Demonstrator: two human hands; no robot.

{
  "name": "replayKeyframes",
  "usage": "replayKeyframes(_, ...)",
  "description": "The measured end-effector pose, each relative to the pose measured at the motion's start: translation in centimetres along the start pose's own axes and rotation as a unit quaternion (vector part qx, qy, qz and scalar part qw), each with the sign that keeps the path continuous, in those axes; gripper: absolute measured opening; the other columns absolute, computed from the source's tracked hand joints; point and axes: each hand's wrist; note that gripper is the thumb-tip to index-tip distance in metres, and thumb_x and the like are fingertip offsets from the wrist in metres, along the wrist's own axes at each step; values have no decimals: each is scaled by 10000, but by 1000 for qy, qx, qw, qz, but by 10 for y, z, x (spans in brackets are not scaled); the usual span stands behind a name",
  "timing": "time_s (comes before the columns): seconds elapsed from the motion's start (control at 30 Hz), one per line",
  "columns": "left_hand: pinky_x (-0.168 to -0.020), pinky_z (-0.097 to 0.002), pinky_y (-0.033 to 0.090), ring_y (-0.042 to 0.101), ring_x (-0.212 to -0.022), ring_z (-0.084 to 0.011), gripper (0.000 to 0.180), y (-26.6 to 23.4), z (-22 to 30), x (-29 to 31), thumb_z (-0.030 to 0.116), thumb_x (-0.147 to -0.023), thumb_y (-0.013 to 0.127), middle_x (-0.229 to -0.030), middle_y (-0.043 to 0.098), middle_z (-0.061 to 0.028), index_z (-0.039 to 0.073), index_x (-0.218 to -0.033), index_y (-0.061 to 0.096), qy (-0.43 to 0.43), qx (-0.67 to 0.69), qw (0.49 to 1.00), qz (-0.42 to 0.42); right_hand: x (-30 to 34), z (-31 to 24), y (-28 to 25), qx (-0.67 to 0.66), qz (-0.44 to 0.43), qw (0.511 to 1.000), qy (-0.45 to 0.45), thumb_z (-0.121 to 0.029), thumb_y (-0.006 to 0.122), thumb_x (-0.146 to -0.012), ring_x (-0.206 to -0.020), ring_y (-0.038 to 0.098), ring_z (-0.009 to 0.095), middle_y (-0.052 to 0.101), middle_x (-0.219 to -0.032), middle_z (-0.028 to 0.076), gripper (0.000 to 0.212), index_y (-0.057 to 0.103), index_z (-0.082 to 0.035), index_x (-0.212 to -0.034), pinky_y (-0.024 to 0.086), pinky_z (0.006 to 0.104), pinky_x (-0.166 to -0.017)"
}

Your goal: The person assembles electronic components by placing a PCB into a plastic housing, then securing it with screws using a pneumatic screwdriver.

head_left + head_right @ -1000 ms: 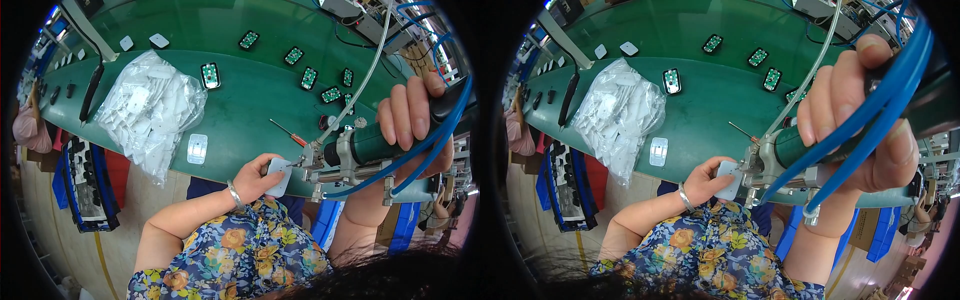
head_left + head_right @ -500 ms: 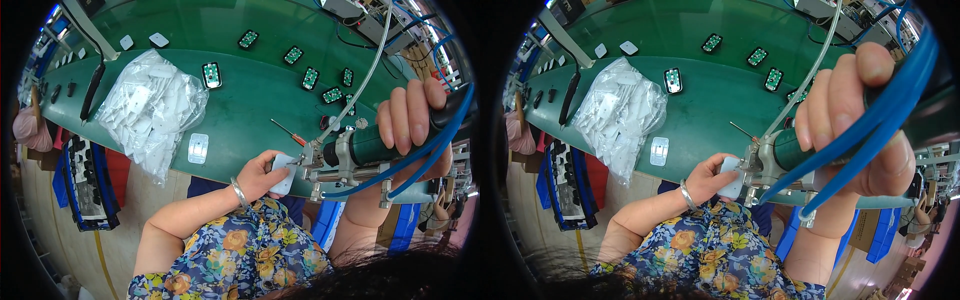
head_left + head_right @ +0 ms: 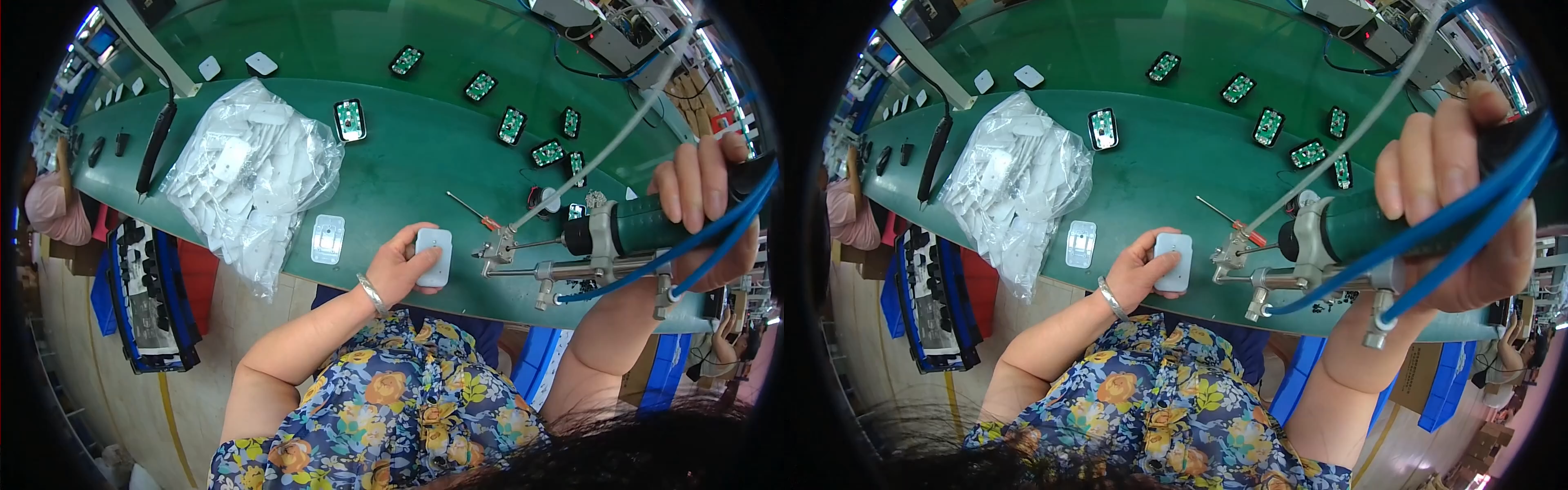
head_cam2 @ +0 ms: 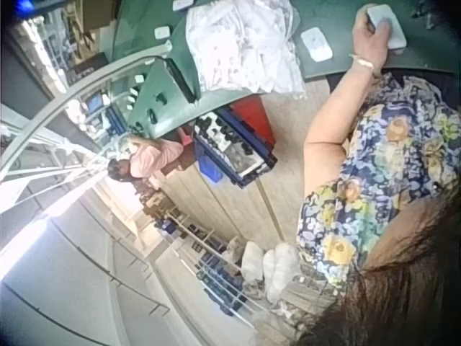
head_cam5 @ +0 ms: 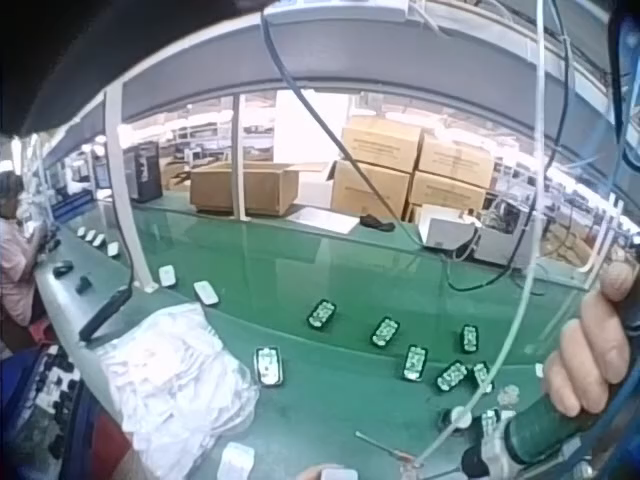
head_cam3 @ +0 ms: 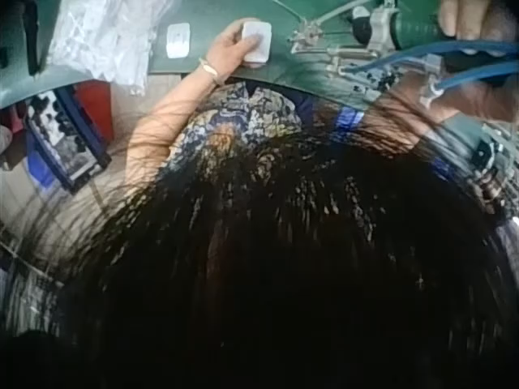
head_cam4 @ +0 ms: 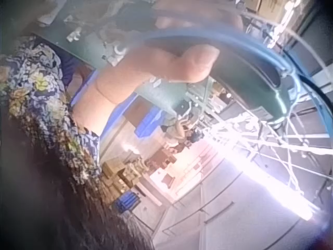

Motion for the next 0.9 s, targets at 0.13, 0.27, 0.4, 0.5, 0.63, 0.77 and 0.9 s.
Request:
replayKeyframes(0.13,-707,-325,528,582,-878,-198,398,11,6,0,164,-875,456,-1031,524,-87,103,-1246,325,-86,132,985,-69,11,18,13,-2,70,997,-31,-164,612,-753,-578,436,100,451,-715,21,405,393,-7,-1054,371,234,-550)
replayKeyframes(0.27,-768,-341,505,569,-935,-219,426,16,1,2,192,-889,427,-1082,506,-100,107,-1279,278,-84,84,987,-106,10,11,11,-72,19,997,11,-122,629,-736,-566,461,111,481,-710,25,384,413,-22,-1038,390,242,-540)
replayKeyframes(0.4,-774,-342,499,563,-956,-228,428,20,7,5,210,-891,431,-1099,508,-100,101,-1279,287,-92,81,987,-105,12,5,-1,-41,-66,996,32,-97,673,-696,-595,493,121,501,-724,26,446,413,-42,-1054,421,243,-562)
replayKeyframes(0.5,-784,-347,493,559,-970,-234,428,22,11,7,222,-893,431,-1115,508,-100,105,-1280,292,-94,80,986,-109,12,5,-1,-28,-76,996,45,-93,691,-680,-608,506,124,511,-735,22,476,412,-50,-1064,436,244,-575)
replayKeyframes(0.63,-776,-345,497,562,-962,-236,426,23,13,9,226,-892,433,-1111,511,-103,103,-1277,298,-94,88,986,-109,11,6,0,-37,-81,995,38,-96,692,-681,-608,505,121,507,-727,21,470,414,-53,-1057,434,245,-570)
replayKeyframes(0.77,-778,-350,497,562,-963,-241,422,25,14,9,220,-892,434,-1110,512,-104,99,-1274,303,-96,89,985,-113,13,7,6,-31,-41,998,38,-97,688,-691,-606,504,124,505,-717,19,448,417,-56,-1046,432,247,-561)
replayKeyframes(0.9,-757,-350,508,569,-949,-248,417,26,14,9,199,-885,453,-1098,519,-108,88,-1263,317,-85,90,988,-95,12,10,6,-16,-62,997,45,-101,678,-711,-611,503,120,502,-724,18,415,420,-56,-1033,430,247,-563)
Point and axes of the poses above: each hand's wrist, its own x-axis away from the middle knuckle, its own y-axis out of the palm, z = x × y
